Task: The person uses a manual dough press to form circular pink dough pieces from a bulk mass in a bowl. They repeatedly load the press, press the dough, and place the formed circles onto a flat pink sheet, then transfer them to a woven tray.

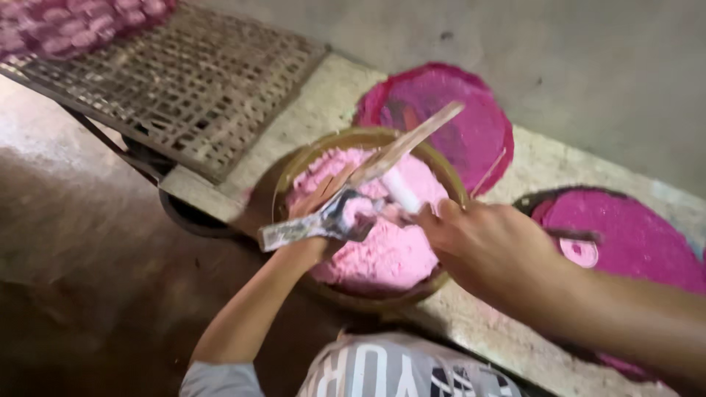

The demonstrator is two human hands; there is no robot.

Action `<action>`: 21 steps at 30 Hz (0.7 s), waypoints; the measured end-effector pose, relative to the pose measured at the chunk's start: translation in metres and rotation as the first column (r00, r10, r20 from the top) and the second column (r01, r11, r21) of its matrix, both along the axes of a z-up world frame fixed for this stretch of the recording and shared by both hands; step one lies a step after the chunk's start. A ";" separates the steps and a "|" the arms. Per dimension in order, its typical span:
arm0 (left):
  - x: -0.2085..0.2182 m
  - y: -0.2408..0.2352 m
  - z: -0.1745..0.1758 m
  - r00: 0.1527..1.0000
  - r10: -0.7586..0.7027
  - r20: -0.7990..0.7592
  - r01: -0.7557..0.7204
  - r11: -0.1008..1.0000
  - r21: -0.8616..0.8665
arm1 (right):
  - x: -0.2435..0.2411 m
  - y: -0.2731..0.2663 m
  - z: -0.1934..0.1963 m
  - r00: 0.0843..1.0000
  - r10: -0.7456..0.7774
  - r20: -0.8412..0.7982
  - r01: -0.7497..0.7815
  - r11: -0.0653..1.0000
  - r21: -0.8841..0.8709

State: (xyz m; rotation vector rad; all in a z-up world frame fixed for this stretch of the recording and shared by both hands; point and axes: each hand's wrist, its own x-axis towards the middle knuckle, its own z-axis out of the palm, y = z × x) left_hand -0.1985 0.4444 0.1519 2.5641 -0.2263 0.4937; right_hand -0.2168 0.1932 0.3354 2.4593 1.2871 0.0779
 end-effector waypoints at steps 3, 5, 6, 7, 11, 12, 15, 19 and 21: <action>-0.003 -0.015 -0.003 0.999 -0.005 -0.038 0.003 0.998 -0.059 | -0.001 0.022 -0.030 0.995 0.059 0.079 -0.043 0.982 -0.184; -0.001 -0.013 -0.002 0.996 0.033 0.087 -0.035 0.999 0.022 | -0.004 0.018 -0.036 0.988 0.107 0.115 -0.084 0.978 -0.192; 0.000 -0.009 -0.002 0.978 0.048 0.203 -0.068 0.993 0.093 | -0.007 0.009 -0.034 0.987 0.118 0.112 -0.102 0.984 -0.146; -0.001 -0.006 -0.004 0.947 0.059 0.315 -0.112 0.982 0.153 | -0.007 0.001 -0.029 0.985 0.135 0.105 -0.124 0.987 -0.104; 0.004 0.015 -0.012 0.979 0.196 0.050 -0.174 0.943 -0.284 | 0.003 -0.033 -0.011 0.984 -0.130 -0.118 0.152 0.968 0.198; 0.009 0.012 -0.015 0.976 0.200 0.080 -0.144 0.881 -0.450 | 0.011 -0.028 -0.019 0.994 0.000 -0.110 0.045 0.914 0.402; 0.009 -0.017 -0.040 0.877 0.228 0.423 -0.068 0.930 -0.360 | 0.031 0.015 -0.093 0.922 0.070 -0.380 0.201 0.753 0.626; 0.017 -0.013 -0.064 0.914 0.225 0.337 -0.043 0.880 -0.472 | 0.018 0.019 -0.177 0.993 0.096 -0.073 -0.001 0.616 0.788; 0.021 0.007 -0.073 0.980 0.151 0.133 0.042 0.495 -0.868 | 0.011 -0.002 -0.186 0.980 0.094 -0.173 0.083 0.601 0.795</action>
